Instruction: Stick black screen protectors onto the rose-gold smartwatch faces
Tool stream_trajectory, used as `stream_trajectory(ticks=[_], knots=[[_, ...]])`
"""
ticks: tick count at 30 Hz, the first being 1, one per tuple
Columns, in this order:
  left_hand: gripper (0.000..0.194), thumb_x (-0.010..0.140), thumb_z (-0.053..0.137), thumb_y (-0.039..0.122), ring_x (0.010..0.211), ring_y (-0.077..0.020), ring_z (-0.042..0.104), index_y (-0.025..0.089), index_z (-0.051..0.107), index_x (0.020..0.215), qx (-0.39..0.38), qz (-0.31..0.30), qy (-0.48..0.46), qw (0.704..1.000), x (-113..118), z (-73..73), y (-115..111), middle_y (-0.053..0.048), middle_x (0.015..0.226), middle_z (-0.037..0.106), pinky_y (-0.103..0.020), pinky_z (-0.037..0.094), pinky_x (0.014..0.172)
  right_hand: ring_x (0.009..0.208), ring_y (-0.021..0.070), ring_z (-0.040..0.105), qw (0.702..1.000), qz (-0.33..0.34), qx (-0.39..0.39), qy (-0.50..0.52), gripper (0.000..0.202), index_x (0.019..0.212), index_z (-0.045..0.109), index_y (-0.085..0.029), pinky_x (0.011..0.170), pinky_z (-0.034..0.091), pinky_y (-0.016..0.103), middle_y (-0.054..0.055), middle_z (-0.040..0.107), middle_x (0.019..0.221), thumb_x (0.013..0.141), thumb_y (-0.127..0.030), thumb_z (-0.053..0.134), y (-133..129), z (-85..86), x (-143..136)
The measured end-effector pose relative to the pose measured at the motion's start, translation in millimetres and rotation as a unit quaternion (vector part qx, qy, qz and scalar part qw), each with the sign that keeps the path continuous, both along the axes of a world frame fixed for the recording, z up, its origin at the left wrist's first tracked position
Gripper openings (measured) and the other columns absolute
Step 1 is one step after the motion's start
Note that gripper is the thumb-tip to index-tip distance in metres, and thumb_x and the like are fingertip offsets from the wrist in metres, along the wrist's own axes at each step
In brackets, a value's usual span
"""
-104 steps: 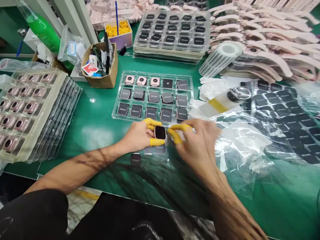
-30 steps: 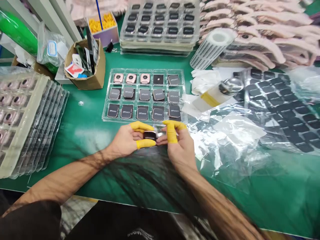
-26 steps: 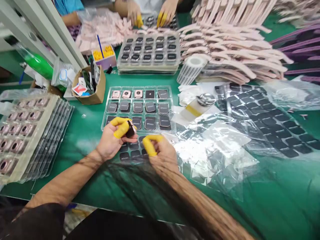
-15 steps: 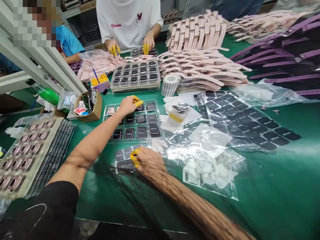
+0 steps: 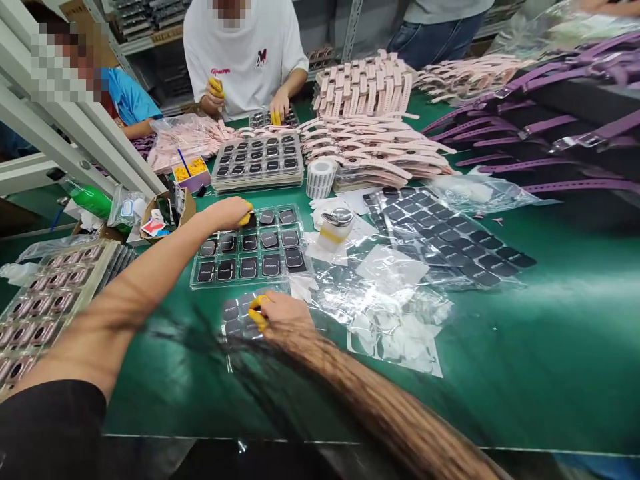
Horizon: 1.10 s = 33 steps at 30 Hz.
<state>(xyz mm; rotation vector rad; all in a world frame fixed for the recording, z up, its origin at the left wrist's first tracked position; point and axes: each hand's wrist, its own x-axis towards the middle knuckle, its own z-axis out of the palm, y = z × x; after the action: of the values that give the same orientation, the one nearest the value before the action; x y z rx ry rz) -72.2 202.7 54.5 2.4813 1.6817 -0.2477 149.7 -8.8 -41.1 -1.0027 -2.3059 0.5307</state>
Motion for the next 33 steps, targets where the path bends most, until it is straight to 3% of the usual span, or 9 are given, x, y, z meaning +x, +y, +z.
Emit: stream_trajectory(ticks=[4, 6, 8, 12, 16, 19, 24, 28, 33], knots=[[0.034, 0.103, 0.047, 0.033, 0.11, -0.0254, 0.067, 0.014, 0.067, 0.122, 0.114, 0.096, -0.25, 0.957, 16.1, -15.1, -71.7, -0.016, 0.121, 0.072, -0.038, 0.05, 0.101, 0.07, 0.0143, 0.064, 0.997, 0.076, 0.004, 0.026, 0.023, 0.114, 0.072, -0.029, 0.054, 0.042, 0.027, -0.001, 0.072, 0.094, 0.094, -0.042, 0.072, 8.1, 8.5, 9.0], [0.034, 0.096, 0.064, 0.045, 0.105, -0.0234, 0.07, 0.017, 0.067, 0.116, 0.101, 0.162, -0.526, 0.829, 26.7, -25.7, -122.1, -0.011, 0.111, 0.073, -0.039, 0.054, 0.1, 0.071, 0.0137, 0.062, 0.992, 0.053, 0.012, 0.112, 0.024, 0.118, 0.07, -0.026, 0.059, 0.048, 0.028, 0.003, 0.07, 0.101, 0.101, -0.041, 0.064, 13.0, 14.4, 13.4], [0.044, 0.084, 0.08, 0.052, 0.091, -0.0206, 0.072, 0.018, 0.067, 0.11, -0.013, 0.228, -0.665, 0.711, 38.0, -34.6, -169.4, -0.007, 0.105, 0.074, -0.038, 0.059, 0.09, 0.081, 0.0162, 0.063, 0.978, -0.004, 0.023, 0.209, 0.027, 0.126, 0.066, -0.023, 0.065, 0.053, 0.031, 0.008, 0.065, 0.111, 0.103, -0.036, 0.06, 18.1, 19.3, 18.0], [0.05, 0.067, 0.095, 0.047, 0.075, -0.0156, 0.07, 0.015, 0.067, 0.094, -0.139, 0.312, -0.717, 0.608, 56.8, -41.7, -220.7, -0.003, 0.09, 0.073, -0.028, 0.06, 0.07, 0.098, 0.0196, 0.063, 0.972, 0.024, 0.036, 0.23, 0.037, 0.138, 0.062, -0.026, 0.075, 0.059, 0.036, 0.011, 0.059, 0.125, 0.1, -0.024, 0.061, 29.5, 19.1, 27.6], [0.052, 0.058, 0.1, 0.042, 0.067, -0.0135, 0.068, 0.015, 0.066, 0.087, -0.202, 0.317, -0.708, 0.598, 59.1, -42.9, -225.1, -0.001, 0.08, 0.071, -0.024, 0.057, 0.061, 0.089, 0.0172, 0.061, 0.972, 0.092, 0.057, 0.208, 0.024, 0.115, 0.075, -0.031, 0.071, 0.055, 0.036, 0.007, 0.067, 0.12, 0.099, -0.019, 0.061, 35.3, 16.4, 27.4], [0.051, 0.058, 0.1, 0.042, 0.062, -0.0113, 0.065, 0.013, 0.068, 0.086, -0.227, 0.303, -0.694, 0.612, 55.1, -45.1, -226.2, 0.0, 0.076, 0.07, -0.022, 0.055, 0.058, 0.086, 0.0172, 0.064, 0.955, 0.108, -0.043, 0.271, 0.009, 0.099, 0.078, -0.029, 0.072, 0.055, 0.035, 0.005, 0.072, 0.107, 0.097, -0.03, 0.07, 29.1, 24.8, 27.8], [0.069, 0.065, 0.097, 0.042, 0.062, -0.0119, 0.068, 0.017, 0.062, 0.119, -0.194, 0.315, -0.692, 0.62, 52.8, -52.8, -230.1, 0.001, 0.086, 0.068, -0.025, 0.056, 0.058, 0.063, 0.0175, 0.06, 0.925, -0.082, -0.297, 0.224, 0.025, 0.097, 0.077, -0.028, 0.053, 0.048, 0.033, 0.004, 0.073, 0.089, 0.091, -0.052, 0.072, 10.2, 36.7, 75.2], [0.057, 0.075, 0.09, 0.045, 0.063, -0.0089, 0.065, 0.018, 0.058, 0.114, -0.165, 0.31, -0.699, 0.623, 54.2, -59.9, -229.0, 0.001, 0.088, 0.068, -0.023, 0.054, 0.061, 0.065, 0.0241, 0.055, 0.931, -0.333, -0.121, -0.083, 0.017, 0.087, 0.075, -0.025, 0.051, 0.036, 0.036, 0.009, 0.067, 0.085, 0.089, -0.041, 0.071, -1.8, 31.7, 110.8], [0.069, 0.06, 0.098, 0.025, 0.08, -0.013, 0.069, 0.017, 0.062, 0.118, -0.205, 0.299, -0.665, 0.653, 54.6, -57.5, -231.3, -0.002, 0.093, 0.073, -0.027, 0.057, 0.077, 0.097, 0.0336, 0.058, 0.949, -0.283, 0.076, -0.117, 0.028, 0.114, 0.075, -0.021, 0.064, 0.045, 0.04, 0.017, 0.064, 0.111, 0.097, -0.038, 0.061, 5.4, 20.0, 79.9]])
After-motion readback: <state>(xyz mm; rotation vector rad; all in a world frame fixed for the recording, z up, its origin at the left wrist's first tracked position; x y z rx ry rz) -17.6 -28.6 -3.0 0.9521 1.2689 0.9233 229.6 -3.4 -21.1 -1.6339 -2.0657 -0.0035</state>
